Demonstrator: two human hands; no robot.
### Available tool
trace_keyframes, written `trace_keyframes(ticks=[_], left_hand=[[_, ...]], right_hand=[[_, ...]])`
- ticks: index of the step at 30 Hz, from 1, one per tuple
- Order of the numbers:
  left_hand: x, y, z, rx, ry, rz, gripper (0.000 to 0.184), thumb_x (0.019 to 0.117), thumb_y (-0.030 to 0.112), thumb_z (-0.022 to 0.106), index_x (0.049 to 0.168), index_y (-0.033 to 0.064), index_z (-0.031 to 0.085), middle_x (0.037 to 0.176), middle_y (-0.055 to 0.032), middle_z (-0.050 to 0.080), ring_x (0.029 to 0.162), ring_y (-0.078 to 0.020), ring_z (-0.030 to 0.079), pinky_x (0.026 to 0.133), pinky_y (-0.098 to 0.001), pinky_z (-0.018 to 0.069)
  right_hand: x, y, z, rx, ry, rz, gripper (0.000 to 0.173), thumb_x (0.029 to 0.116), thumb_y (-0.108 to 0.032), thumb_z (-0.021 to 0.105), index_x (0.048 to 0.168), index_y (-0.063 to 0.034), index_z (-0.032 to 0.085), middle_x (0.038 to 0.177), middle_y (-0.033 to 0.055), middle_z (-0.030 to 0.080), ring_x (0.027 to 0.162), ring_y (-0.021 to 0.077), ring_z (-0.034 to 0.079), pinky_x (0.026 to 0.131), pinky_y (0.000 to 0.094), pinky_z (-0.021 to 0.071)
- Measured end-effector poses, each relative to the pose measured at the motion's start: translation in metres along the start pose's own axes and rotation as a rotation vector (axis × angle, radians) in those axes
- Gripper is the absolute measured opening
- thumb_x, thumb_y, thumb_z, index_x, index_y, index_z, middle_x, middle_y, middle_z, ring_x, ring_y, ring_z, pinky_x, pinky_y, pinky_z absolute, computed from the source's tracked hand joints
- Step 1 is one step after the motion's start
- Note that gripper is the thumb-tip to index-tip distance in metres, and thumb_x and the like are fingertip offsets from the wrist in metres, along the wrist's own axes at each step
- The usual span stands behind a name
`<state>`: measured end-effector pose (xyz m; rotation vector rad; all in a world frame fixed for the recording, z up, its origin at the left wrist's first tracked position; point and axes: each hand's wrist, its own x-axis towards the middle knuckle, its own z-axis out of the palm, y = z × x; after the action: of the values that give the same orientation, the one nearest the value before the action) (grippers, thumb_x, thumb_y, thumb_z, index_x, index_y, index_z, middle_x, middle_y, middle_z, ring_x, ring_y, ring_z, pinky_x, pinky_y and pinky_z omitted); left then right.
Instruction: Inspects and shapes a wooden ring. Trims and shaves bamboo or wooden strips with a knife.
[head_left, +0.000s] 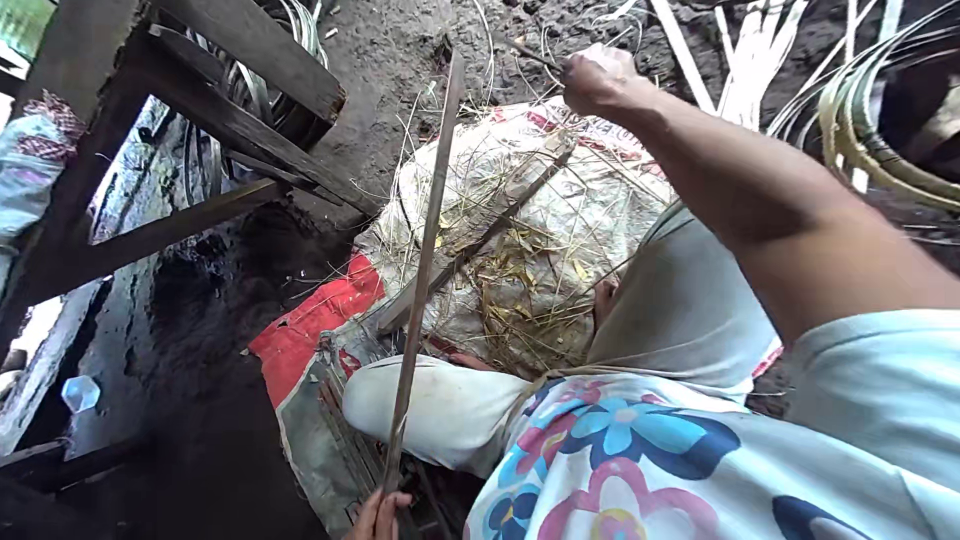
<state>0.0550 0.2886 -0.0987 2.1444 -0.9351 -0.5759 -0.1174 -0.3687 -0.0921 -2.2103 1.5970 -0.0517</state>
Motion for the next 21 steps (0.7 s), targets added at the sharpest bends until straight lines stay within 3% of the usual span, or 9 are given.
trace_keyframes(ticks=[2, 4, 6, 7, 8, 13, 16, 19, 21], left_hand=[[0.03, 0.019, 0.036, -0.103, -0.033, -0.068, 0.033, 0.1054, 0.01, 0.05, 0.132, -0.0075, 0.059, 0.085, -0.0035, 0.074, 0.049, 0.0007, 0.051, 0.046, -0.0186, 0.0451], [0.076, 0.047, 0.081, -0.217, -0.045, -0.098, 0.044, 0.1074, 0.011, 0.047, 0.149, -0.0004, 0.047, 0.085, -0.0043, 0.074, 0.045, -0.0015, 0.047, 0.041, -0.0198, 0.0403], [0.125, 0.08, 0.114, -0.332, -0.073, -0.102, 0.046, 0.11, 0.014, 0.041, 0.155, 0.0042, 0.042, 0.083, -0.0041, 0.071, 0.044, -0.0033, 0.045, 0.04, -0.0202, 0.0387], [0.147, 0.096, 0.126, -0.392, -0.082, -0.096, 0.046, 0.1108, 0.015, 0.039, 0.156, 0.0046, 0.041, 0.08, -0.0045, 0.069, 0.044, -0.0044, 0.045, 0.039, -0.0206, 0.0391], [0.166, 0.111, 0.135, -0.457, -0.093, -0.091, 0.046, 0.1115, 0.015, 0.037, 0.156, 0.005, 0.04, 0.077, -0.0043, 0.066, 0.044, -0.005, 0.044, 0.04, -0.0207, 0.0395], [0.207, 0.159, 0.151, -0.64, -0.031, -0.081, 0.03, 0.1089, 0.004, 0.04, 0.135, -0.0026, 0.055, 0.068, -0.0041, 0.061, 0.042, -0.0035, 0.046, 0.039, -0.0168, 0.0392], [0.206, 0.168, 0.15, -0.649, -0.007, -0.019, 0.02, 0.1089, 0.004, 0.041, 0.104, -0.0025, 0.059, 0.064, -0.0012, 0.057, 0.041, -0.0028, 0.045, 0.038, -0.0158, 0.0385], [0.206, 0.172, 0.145, -0.641, -0.002, 0.083, 0.023, 0.1105, 0.009, 0.04, 0.102, -0.0003, 0.059, 0.065, -0.0007, 0.055, 0.042, -0.0036, 0.044, 0.038, -0.0167, 0.0385], [0.202, 0.172, 0.139, -0.643, 0.001, 0.091, 0.023, 0.1106, 0.011, 0.041, 0.116, -0.0004, 0.06, 0.065, -0.0007, 0.055, 0.042, -0.004, 0.043, 0.037, -0.0171, 0.038]], right_hand=[[-0.018, -0.006, 0.006, 0.203, 0.077, -0.058, 0.034, 0.104, -0.012, 0.047, 0.129, 0.0062, 0.06, 0.125, 0.0354, 0.062, 0.121, 0.0542, 0.059, 0.097, 0.0723, 0.0443], [-0.067, -0.034, 0.027, 0.424, 0.124, -0.129, 0.039, 0.107, -0.012, 0.043, 0.143, -0.0022, 0.053, 0.121, 0.0319, 0.065, 0.113, 0.0505, 0.064, 0.096, 0.067, 0.0474], [-0.133, -0.061, 0.064, 0.541, 0.15, -0.261, 0.042, 0.1067, -0.011, 0.046, 0.149, -0.0066, 0.049, 0.101, 0.0274, 0.068, 0.088, 0.046, 0.068, 0.078, 0.0626, 0.0532], [-0.164, -0.07, 0.088, 0.559, 0.182, -0.364, 0.043, 0.1044, -0.008, 0.051, 0.147, -0.0074, 0.049, 0.088, 0.0219, 0.067, 0.072, 0.0405, 0.067, 0.064, 0.0587, 0.0554], [-0.187, -0.078, 0.11, 0.559, 0.213, -0.45, 0.046, 0.1001, -0.004, 0.056, 0.146, -0.0078, 0.051, 0.082, 0.0182, 0.068, 0.064, 0.037, 0.067, 0.057, 0.0572, 0.0555], [-0.219, -0.097, 0.159, 0.378, 0.425, -0.73, 0.03, 0.0891, 0.002, 0.063, 0.118, -0.0026, 0.069, 0.076, 0.0155, 0.068, 0.064, 0.0335, 0.07, 0.053, 0.0481, 0.0557], [-0.205, -0.099, 0.144, 0.361, 0.535, -0.767, 0.018, 0.0866, 0.003, 0.064, 0.102, -0.0033, 0.07, 0.068, 0.0139, 0.064, 0.06, 0.0318, 0.067, 0.05, 0.0449, 0.0523], [-0.192, -0.108, 0.129, 0.381, 0.598, -0.757, 0.016, 0.083, 0.003, 0.068, 0.097, -0.0042, 0.07, 0.068, 0.0135, 0.065, 0.059, 0.0317, 0.067, 0.049, 0.045, 0.0505], [-0.185, -0.115, 0.12, 0.395, 0.599, -0.74, 0.019, 0.0838, 0.001, 0.07, 0.102, -0.0053, 0.072, 0.07, 0.0136, 0.065, 0.06, 0.0326, 0.067, 0.05, 0.0464, 0.0511]])
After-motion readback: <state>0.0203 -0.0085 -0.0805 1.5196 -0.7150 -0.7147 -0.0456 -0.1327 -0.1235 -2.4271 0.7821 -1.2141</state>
